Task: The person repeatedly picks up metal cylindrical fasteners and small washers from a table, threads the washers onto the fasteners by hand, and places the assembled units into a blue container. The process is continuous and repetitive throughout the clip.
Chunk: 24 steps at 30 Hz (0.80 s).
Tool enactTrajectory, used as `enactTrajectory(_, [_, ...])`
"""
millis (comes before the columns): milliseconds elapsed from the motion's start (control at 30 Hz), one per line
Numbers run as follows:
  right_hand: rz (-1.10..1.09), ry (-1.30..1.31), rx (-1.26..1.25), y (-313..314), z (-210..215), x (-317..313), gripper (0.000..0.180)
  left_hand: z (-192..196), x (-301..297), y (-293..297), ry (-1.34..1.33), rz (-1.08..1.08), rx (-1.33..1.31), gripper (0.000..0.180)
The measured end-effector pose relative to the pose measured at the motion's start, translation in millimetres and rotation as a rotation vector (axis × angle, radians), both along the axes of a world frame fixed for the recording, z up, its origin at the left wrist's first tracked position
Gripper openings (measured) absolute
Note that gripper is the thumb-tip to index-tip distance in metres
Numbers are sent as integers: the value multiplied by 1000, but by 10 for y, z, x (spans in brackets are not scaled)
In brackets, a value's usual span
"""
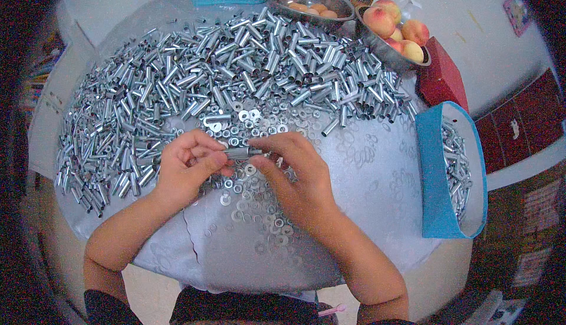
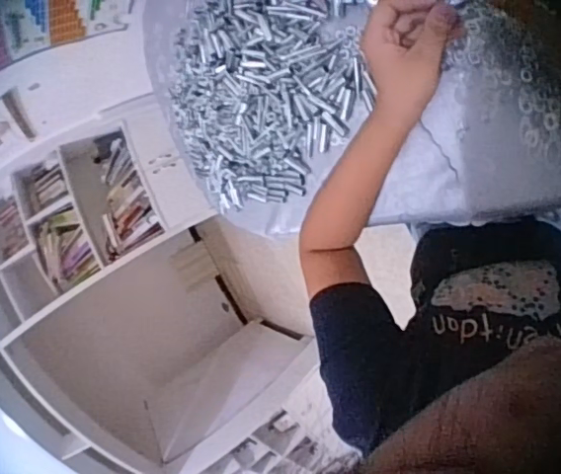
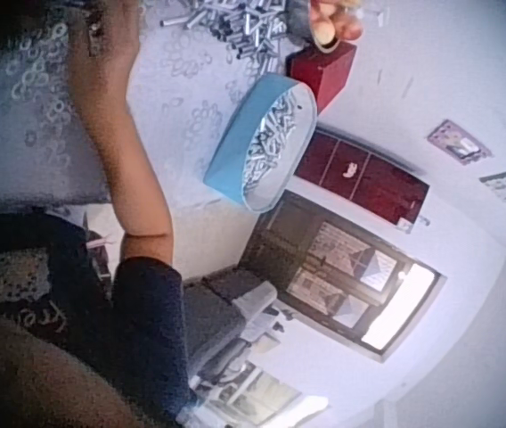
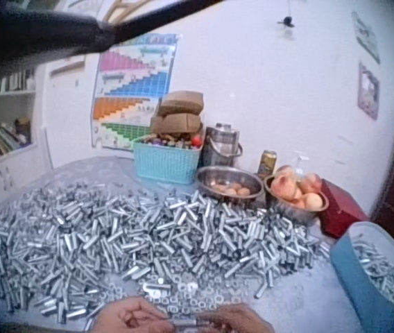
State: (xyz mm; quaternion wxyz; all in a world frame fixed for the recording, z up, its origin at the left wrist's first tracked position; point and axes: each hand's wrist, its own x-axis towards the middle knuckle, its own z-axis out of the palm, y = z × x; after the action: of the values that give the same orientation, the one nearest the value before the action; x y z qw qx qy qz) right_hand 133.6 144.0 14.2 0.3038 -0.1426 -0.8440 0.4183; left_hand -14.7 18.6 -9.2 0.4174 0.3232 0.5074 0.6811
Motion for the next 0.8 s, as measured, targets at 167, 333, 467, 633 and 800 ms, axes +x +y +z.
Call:
enactTrajectory(167, [16, 59, 44, -11, 16, 9, 24, 1, -29, -32, -79, -114, 16, 14])
enactTrajectory(333, [105, 141, -16, -22, 16, 30, 29, 72, 46, -31, -222, -226, -31, 18])
enactTrajectory(467, [164, 125, 136, -66, 47, 18, 31, 104, 111, -15, -422, -274, -161, 28])
enactTrajectory(633, [47, 42, 44, -126, 108, 24, 29, 56, 79, 2, -521, -357, -234, 37])
enactTrajectory(800, [-96, -236, 458, 144, -35, 46, 18, 13, 26, 10, -652, -384, -203, 39])
